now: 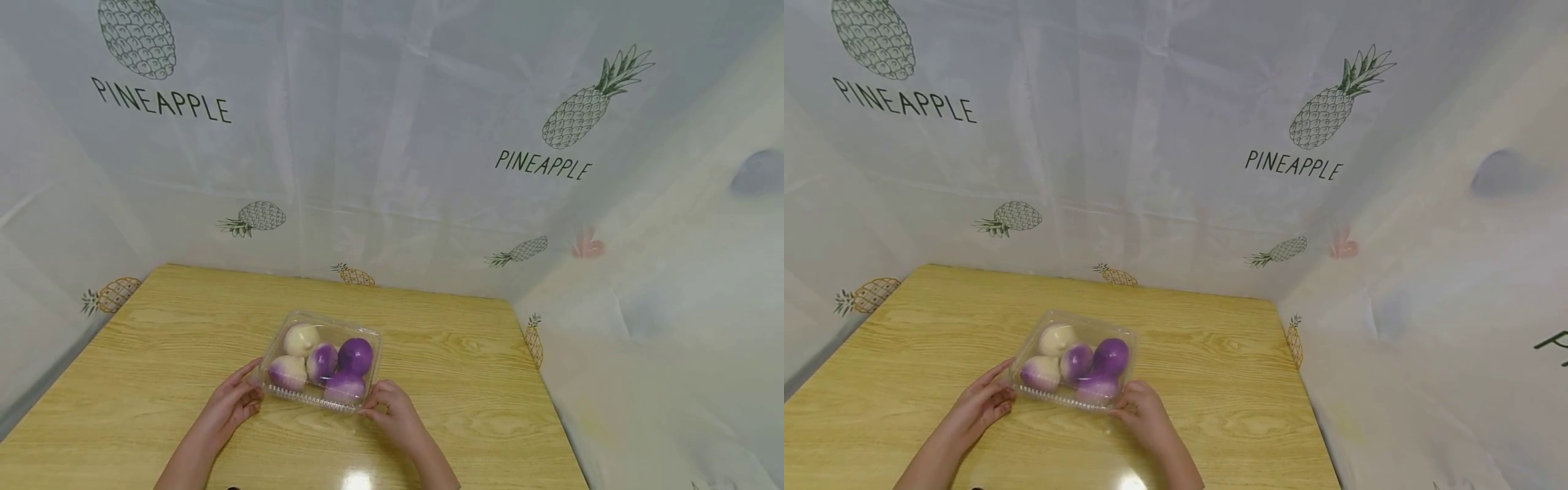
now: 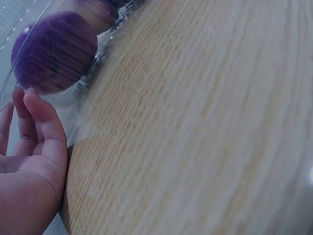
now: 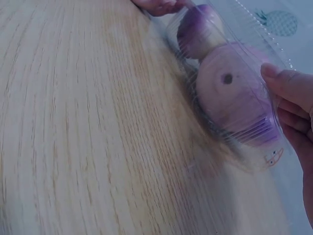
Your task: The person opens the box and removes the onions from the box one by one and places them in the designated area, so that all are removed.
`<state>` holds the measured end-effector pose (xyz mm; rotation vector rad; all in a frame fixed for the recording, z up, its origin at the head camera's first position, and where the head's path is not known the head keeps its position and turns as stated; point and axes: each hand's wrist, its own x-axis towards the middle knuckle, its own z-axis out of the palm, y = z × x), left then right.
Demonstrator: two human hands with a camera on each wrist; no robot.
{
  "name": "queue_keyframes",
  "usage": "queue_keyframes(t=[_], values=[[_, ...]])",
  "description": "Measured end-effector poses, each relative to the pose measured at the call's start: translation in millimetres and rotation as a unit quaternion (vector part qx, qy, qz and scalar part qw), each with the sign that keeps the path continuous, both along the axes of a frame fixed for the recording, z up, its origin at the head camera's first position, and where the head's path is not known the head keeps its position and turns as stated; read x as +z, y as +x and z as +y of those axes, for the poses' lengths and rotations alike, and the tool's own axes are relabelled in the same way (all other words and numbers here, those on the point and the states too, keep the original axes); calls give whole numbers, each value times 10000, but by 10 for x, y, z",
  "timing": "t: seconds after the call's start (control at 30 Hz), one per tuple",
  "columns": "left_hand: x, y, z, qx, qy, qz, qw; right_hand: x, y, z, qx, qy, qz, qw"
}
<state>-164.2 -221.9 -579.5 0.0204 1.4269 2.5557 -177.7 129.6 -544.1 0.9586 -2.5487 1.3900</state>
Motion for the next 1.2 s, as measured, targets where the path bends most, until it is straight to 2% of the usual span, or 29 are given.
queue_keyframes(t=[0.17, 0.33, 0.6, 0.9, 1.2], values=[[-19, -2, 4, 85, -195, 16, 9998, 38, -6, -8, -82, 124, -161, 9998], [-31, -8, 12, 98, -209, 3, 9997, 80, -18, -14, -124, 133, -214, 9996], [-24, -11, 8, -50, -192, 96, 9998, 80, -50, -12, -131, -23, -469, 9988], [-29, -2, -5, -51, -237, 0, 9997, 106, -56, -17, -185, -74, -718, 9972], [-41, 18, -43, -245, -153, 202, 9994, 118, -55, -26, -150, -160, -715, 9972]])
